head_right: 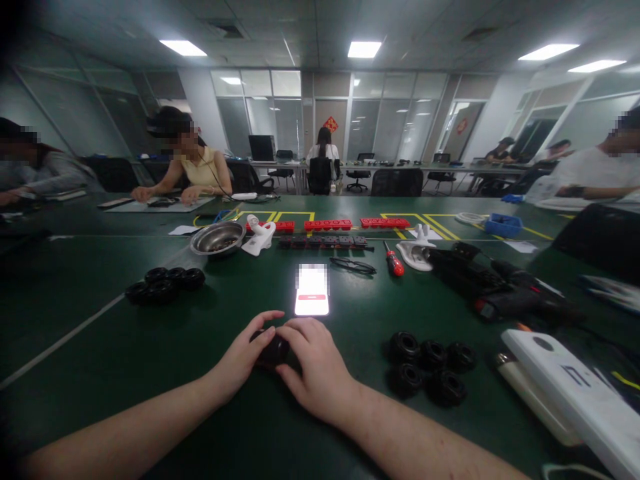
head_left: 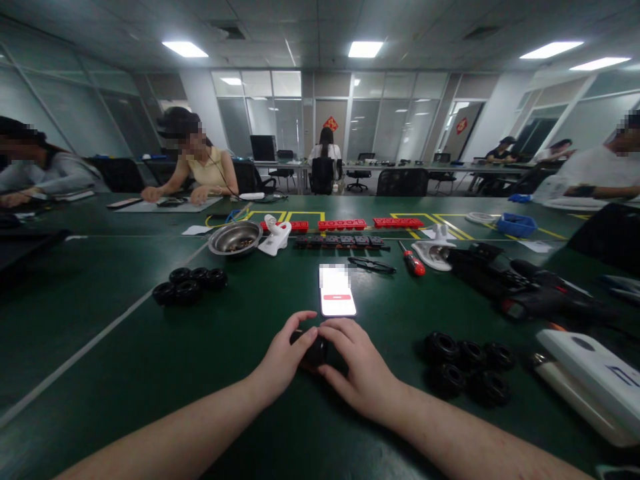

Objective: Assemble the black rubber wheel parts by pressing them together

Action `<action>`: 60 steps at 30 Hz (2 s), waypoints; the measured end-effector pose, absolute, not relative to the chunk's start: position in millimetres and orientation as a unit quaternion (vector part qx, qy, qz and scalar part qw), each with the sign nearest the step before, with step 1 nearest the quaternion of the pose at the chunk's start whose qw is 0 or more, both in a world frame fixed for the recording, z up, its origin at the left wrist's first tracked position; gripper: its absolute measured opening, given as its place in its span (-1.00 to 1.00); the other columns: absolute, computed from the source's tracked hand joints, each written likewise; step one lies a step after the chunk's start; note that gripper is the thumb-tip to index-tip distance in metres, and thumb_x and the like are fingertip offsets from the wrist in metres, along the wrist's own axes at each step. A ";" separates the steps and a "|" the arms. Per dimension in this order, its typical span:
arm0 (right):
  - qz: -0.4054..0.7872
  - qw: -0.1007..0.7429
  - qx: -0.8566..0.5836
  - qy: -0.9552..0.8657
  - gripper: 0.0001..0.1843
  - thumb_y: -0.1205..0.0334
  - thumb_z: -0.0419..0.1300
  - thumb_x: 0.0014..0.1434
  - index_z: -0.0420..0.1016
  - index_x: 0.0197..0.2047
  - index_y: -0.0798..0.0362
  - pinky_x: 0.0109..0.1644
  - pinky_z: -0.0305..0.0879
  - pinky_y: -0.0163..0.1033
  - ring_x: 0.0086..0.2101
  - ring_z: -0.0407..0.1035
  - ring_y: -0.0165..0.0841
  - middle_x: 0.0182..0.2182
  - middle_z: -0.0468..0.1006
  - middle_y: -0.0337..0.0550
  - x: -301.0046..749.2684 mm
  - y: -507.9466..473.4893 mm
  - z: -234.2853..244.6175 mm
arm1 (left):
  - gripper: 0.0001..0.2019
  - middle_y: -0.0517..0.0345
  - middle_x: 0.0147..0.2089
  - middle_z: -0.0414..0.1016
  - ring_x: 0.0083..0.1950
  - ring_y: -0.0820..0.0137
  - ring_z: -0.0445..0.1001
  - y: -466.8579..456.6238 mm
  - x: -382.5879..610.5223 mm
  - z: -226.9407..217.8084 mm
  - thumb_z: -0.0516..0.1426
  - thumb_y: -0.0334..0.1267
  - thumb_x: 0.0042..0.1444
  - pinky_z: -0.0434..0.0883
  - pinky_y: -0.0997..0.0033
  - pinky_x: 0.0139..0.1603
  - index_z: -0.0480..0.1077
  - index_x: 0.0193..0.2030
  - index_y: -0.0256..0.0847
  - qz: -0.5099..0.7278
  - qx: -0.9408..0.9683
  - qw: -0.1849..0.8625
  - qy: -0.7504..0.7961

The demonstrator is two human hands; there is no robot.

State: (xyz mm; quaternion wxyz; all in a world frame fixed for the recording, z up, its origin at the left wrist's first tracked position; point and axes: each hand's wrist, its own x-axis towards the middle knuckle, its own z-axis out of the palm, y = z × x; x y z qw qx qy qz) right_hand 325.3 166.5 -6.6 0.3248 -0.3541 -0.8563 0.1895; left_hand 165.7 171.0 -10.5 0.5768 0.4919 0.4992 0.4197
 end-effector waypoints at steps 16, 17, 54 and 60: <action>0.196 0.324 -0.373 -0.847 -0.54 0.31 0.16 -0.02 0.20 -0.01 0.06 0.02 0.11 -0.09 -0.06 0.14 -0.24 -0.07 0.25 -0.05 325.4 166.8 -5.7 | -0.65 0.08 -0.21 0.29 -0.23 0.24 0.38 169.8 165.3 -4.9 0.01 -0.10 0.01 0.38 0.34 -0.40 0.15 -0.06 -0.16 0.409 0.475 0.593 0.505; 0.193 0.322 -0.378 -0.846 -0.53 0.26 0.16 -0.02 0.20 0.00 0.05 0.02 0.11 -0.07 -0.06 0.14 -0.23 -0.07 0.25 -0.05 325.9 166.6 -6.3 | -0.65 0.08 -0.21 0.29 -0.22 0.25 0.38 169.0 165.1 -4.5 0.00 -0.10 0.01 0.38 0.34 -0.38 0.15 -0.06 -0.15 0.409 0.478 0.593 0.503; 0.217 0.332 -0.374 -0.838 -0.72 0.19 0.17 0.01 0.30 -0.18 0.06 -0.08 0.18 -0.15 -0.16 0.20 -0.27 -0.18 0.31 -0.09 327.4 174.0 -13.6 | -0.63 0.11 -0.24 0.24 -0.26 0.29 0.36 168.0 164.7 -7.1 0.01 -0.11 0.00 0.38 0.34 -0.37 0.11 -0.04 -0.16 0.399 0.510 0.571 0.504; 0.207 0.347 -0.373 -0.836 -0.48 0.22 0.23 -0.09 0.20 -0.03 0.02 0.00 0.11 -0.11 -0.07 0.15 -0.24 -0.08 0.26 -0.08 326.5 169.8 -11.1 | -0.65 0.12 -0.28 0.26 -0.29 0.30 0.37 170.3 164.7 -12.5 0.01 -0.12 0.00 0.38 0.35 -0.40 0.14 -0.06 -0.16 0.412 0.519 0.561 0.496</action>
